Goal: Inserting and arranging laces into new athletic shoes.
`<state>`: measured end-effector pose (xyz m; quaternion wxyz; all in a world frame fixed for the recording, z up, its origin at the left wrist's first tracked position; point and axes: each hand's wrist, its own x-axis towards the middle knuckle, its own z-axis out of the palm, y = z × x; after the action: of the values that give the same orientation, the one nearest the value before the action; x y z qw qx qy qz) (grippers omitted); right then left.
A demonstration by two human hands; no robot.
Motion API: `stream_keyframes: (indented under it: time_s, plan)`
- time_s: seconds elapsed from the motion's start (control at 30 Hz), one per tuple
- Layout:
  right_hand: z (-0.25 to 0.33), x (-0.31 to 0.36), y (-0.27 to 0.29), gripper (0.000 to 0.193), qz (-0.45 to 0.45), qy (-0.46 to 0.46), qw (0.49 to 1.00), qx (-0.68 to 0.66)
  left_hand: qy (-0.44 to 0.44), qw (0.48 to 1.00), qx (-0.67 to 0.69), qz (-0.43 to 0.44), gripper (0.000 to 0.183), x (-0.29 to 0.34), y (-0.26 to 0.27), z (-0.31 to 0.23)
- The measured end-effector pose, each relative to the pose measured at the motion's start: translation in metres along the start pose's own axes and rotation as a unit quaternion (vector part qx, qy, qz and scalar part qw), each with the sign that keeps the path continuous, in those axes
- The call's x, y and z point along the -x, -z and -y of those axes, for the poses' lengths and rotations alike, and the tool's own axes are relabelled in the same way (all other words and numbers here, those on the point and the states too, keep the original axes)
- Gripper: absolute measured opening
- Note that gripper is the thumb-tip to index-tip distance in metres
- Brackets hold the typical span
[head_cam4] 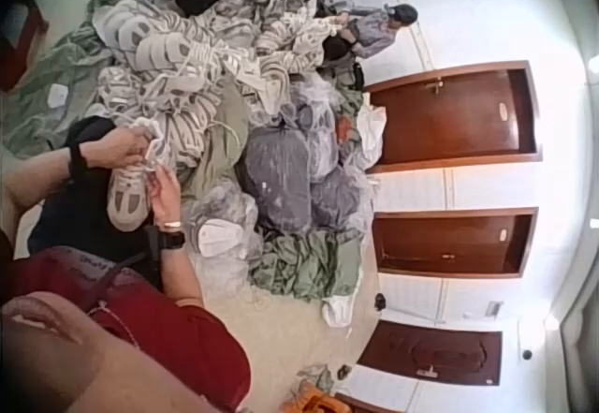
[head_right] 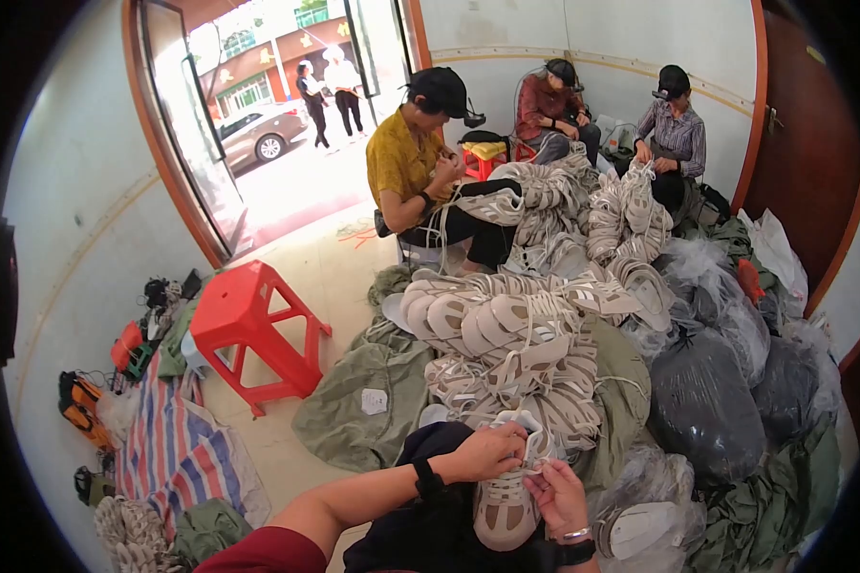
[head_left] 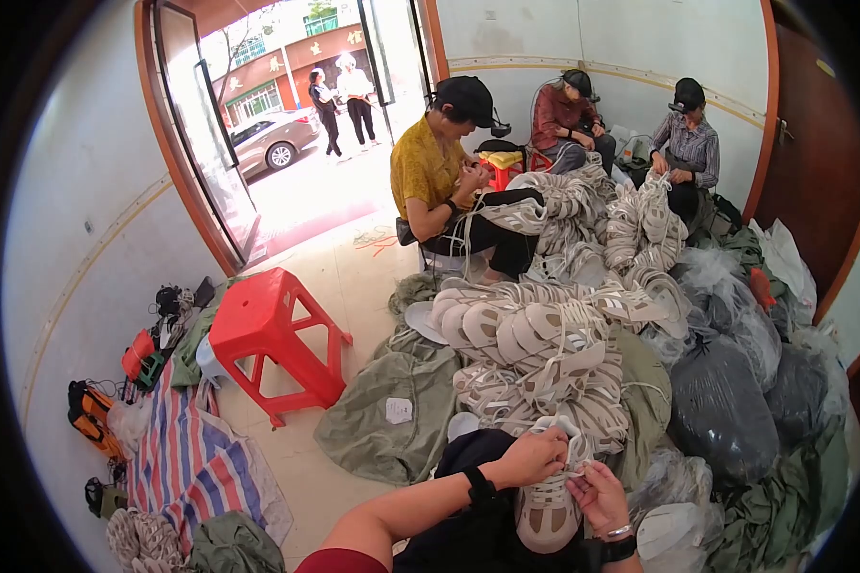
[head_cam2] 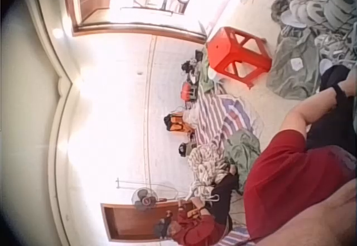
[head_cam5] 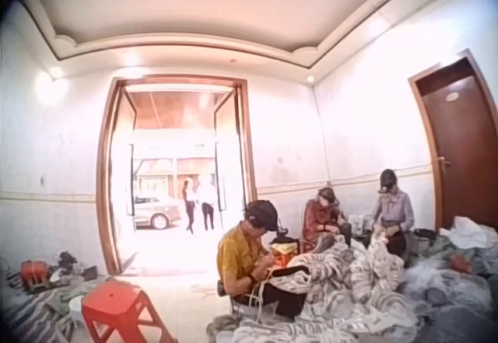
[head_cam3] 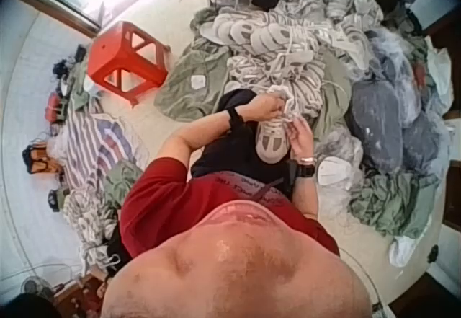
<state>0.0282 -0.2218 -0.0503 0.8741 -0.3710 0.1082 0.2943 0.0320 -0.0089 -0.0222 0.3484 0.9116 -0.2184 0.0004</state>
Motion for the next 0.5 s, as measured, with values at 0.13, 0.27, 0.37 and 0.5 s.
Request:
stream_keyframes:
  time_s: [0.13, 0.27, 0.37, 0.5]
  plan:
    - [-0.002, -0.002, -0.002, 0.012, 0.022, -0.013, 0.999, -0.034, -0.011, 1.000, 0.008, -0.016, 0.009, 0.000, -0.004, 0.004]
    - [0.000, 0.000, -0.011, 0.012, 0.028, -0.008, 0.997, -0.068, -0.012, 1.000, 0.011, -0.015, 0.009, 0.000, -0.003, 0.003]
    - [-0.001, 0.001, -0.013, 0.013, 0.038, -0.001, 0.995, -0.088, -0.011, 1.000, 0.009, -0.009, 0.009, -0.001, 0.000, 0.001]
    - [0.000, 0.002, -0.012, 0.014, 0.043, -0.010, 0.992, -0.121, -0.011, 1.000, 0.009, -0.001, 0.009, 0.000, 0.000, 0.001]
